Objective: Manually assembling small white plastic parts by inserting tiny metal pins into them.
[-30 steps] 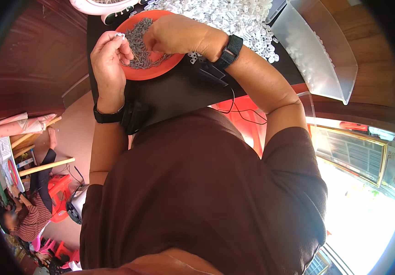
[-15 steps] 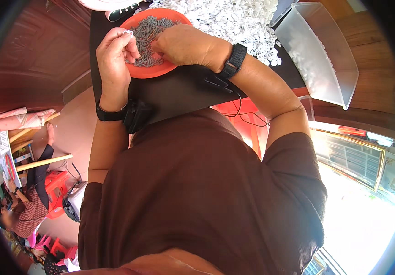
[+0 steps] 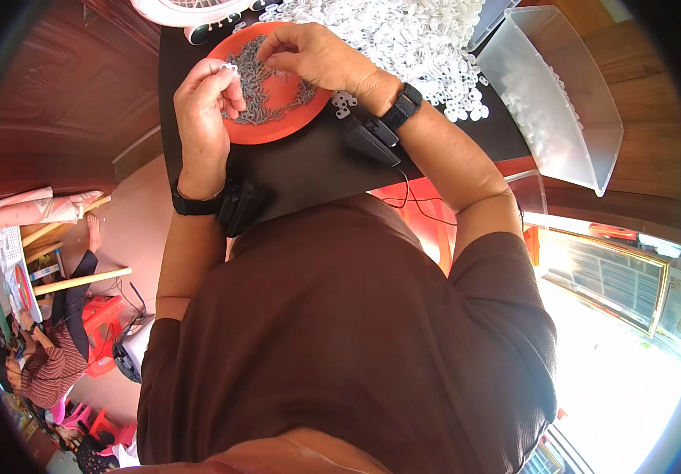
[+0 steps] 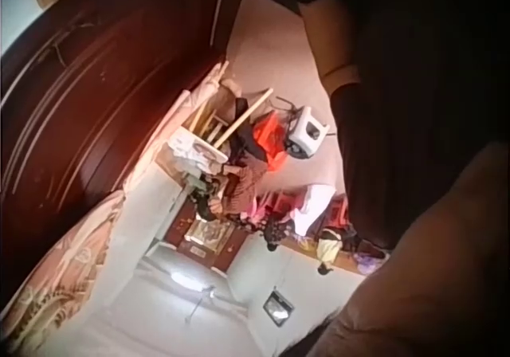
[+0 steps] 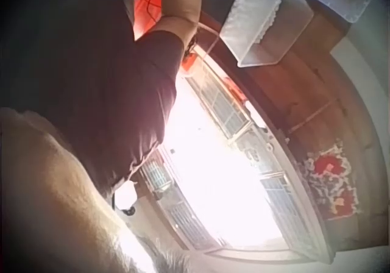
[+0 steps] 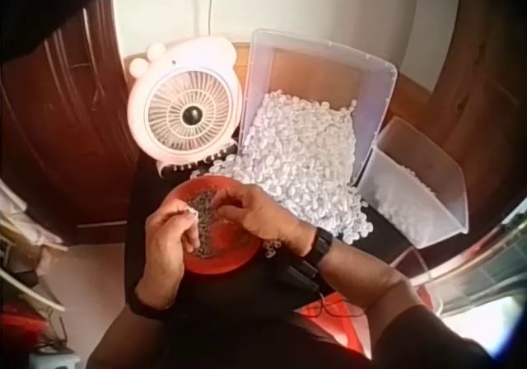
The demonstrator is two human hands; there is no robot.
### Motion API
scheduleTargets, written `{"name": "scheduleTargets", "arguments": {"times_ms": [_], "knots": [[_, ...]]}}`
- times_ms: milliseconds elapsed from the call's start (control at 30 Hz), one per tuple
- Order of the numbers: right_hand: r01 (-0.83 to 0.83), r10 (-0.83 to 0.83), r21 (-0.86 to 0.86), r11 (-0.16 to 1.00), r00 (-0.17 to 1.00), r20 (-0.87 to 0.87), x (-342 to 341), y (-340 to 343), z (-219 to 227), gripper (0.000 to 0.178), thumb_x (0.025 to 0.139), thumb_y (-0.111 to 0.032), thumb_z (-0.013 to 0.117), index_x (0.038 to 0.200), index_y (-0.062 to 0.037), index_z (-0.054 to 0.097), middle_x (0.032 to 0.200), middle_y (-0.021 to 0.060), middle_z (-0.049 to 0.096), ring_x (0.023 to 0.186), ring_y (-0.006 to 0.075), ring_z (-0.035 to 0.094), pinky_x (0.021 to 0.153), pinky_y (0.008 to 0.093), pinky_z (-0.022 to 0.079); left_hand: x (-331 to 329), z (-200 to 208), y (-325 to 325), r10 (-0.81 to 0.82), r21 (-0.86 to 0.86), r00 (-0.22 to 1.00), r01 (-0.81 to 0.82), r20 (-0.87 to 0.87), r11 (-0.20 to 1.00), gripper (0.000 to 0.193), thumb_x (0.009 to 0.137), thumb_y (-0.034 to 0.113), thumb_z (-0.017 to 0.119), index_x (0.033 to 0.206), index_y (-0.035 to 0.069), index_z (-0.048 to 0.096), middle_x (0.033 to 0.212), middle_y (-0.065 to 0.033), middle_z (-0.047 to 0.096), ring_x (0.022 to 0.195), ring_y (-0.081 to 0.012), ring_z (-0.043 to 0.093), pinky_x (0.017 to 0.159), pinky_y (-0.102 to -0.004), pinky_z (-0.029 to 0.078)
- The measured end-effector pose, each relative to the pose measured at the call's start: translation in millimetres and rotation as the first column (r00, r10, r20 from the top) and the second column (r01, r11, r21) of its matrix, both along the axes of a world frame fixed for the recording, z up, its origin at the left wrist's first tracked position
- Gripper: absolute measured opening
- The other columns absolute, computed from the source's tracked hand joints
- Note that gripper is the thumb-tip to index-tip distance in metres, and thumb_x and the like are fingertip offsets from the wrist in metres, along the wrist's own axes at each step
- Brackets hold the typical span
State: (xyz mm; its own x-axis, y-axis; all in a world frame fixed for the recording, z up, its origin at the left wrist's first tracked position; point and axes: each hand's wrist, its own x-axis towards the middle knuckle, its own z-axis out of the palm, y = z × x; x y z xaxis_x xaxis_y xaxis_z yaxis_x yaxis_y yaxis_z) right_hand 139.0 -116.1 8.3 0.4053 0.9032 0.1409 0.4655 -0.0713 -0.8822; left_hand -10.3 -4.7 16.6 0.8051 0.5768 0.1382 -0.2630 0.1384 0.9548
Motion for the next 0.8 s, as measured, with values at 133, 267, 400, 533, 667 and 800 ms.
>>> {"name": "scheduleTargets", "arguments": {"times_ms": [133, 267, 400, 533, 667, 800], "knots": [[0.006, 0.018, 0.086, 0.996, 0.963, -0.268, 1.4, -1.7, -0.9, 0.014, 0.084, -0.004, 0.059, 0.097, 0.0003, 0.062, 0.088, 0.0047, 0.065, 0.082, 0.0111, 0.060, 0.077, 0.0251, 0.048, 0.9, -1.7, 0.5, -0.003, 0.018, 1.000, 0.003, -0.023, 1.000, 0.013, 0.083, 0.012, 0.053, 0.073, 0.004, 0.056, 0.058, -0.0001, 0.051, 0.049, -0.0058, 0.044, 0.045, -0.0192, 0.030], [0.069, 0.020, 0.224, 0.972, 0.928, -0.372, -3.2, -7.1, 5.2, 0.013, 0.083, -0.004, 0.060, 0.095, 0.0002, 0.062, 0.088, 0.0056, 0.065, 0.080, 0.0113, 0.060, 0.075, 0.0241, 0.048, 0.5, -0.7, -3.1, -0.029, 0.014, 0.996, 0.031, -0.083, 0.999, 0.013, 0.084, 0.012, 0.054, 0.075, 0.003, 0.057, 0.058, 0.0002, 0.050, 0.049, -0.0057, 0.044, 0.045, -0.0194, 0.030], [0.089, 0.013, 0.202, 0.975, 0.890, -0.455, -1.2, -9.9, 4.3, 0.013, 0.083, -0.004, 0.060, 0.096, 0.0007, 0.062, 0.085, 0.0058, 0.065, 0.076, 0.0110, 0.059, 0.073, 0.0239, 0.049, 2.8, -5.4, -3.8, -0.063, 0.033, 0.994, 0.067, -0.094, 0.997, 0.012, 0.084, 0.012, 0.056, 0.078, 0.003, 0.057, 0.058, 0.0004, 0.050, 0.050, -0.0057, 0.044, 0.046, -0.0198, 0.031], [0.078, 0.039, 0.222, 0.972, 0.879, -0.476, -3.1, -11.0, 2.3, 0.014, 0.084, -0.003, 0.062, 0.098, -0.0007, 0.064, 0.084, 0.0030, 0.065, 0.074, 0.0071, 0.059, 0.068, 0.0208, 0.049, 5.7, -6.8, -6.4, -0.077, 0.021, 0.986, 0.081, -0.147, 0.996, 0.011, 0.084, 0.012, 0.056, 0.079, 0.002, 0.058, 0.058, 0.0002, 0.050, 0.050, -0.0058, 0.044, 0.046, -0.0200, 0.032], [0.107, 0.042, 0.257, 0.961, 0.855, -0.516, -12.0, -11.9, 8.0, 0.016, 0.086, -0.007, 0.060, 0.100, 0.0018, 0.060, 0.084, 0.0050, 0.062, 0.073, 0.0098, 0.057, 0.069, 0.0222, 0.048, 5.9, -7.8, -8.3, -0.090, 0.052, 0.983, 0.100, -0.162, 0.994, 0.011, 0.085, 0.012, 0.055, 0.080, 0.002, 0.057, 0.059, 0.0002, 0.050, 0.051, -0.0058, 0.044, 0.046, -0.0199, 0.032], [0.108, 0.058, 0.292, 0.950, 0.859, -0.509, -17.0, -11.7, 8.5, 0.016, 0.086, -0.005, 0.060, 0.100, 0.0021, 0.060, 0.085, 0.0054, 0.063, 0.075, 0.0097, 0.058, 0.070, 0.0220, 0.048, 5.6, -7.4, -10.4, -0.112, 0.053, 0.981, 0.121, -0.156, 0.991, 0.011, 0.086, 0.011, 0.054, 0.080, 0.002, 0.057, 0.059, 0.0004, 0.050, 0.052, -0.0055, 0.043, 0.047, -0.0199, 0.032]]}}
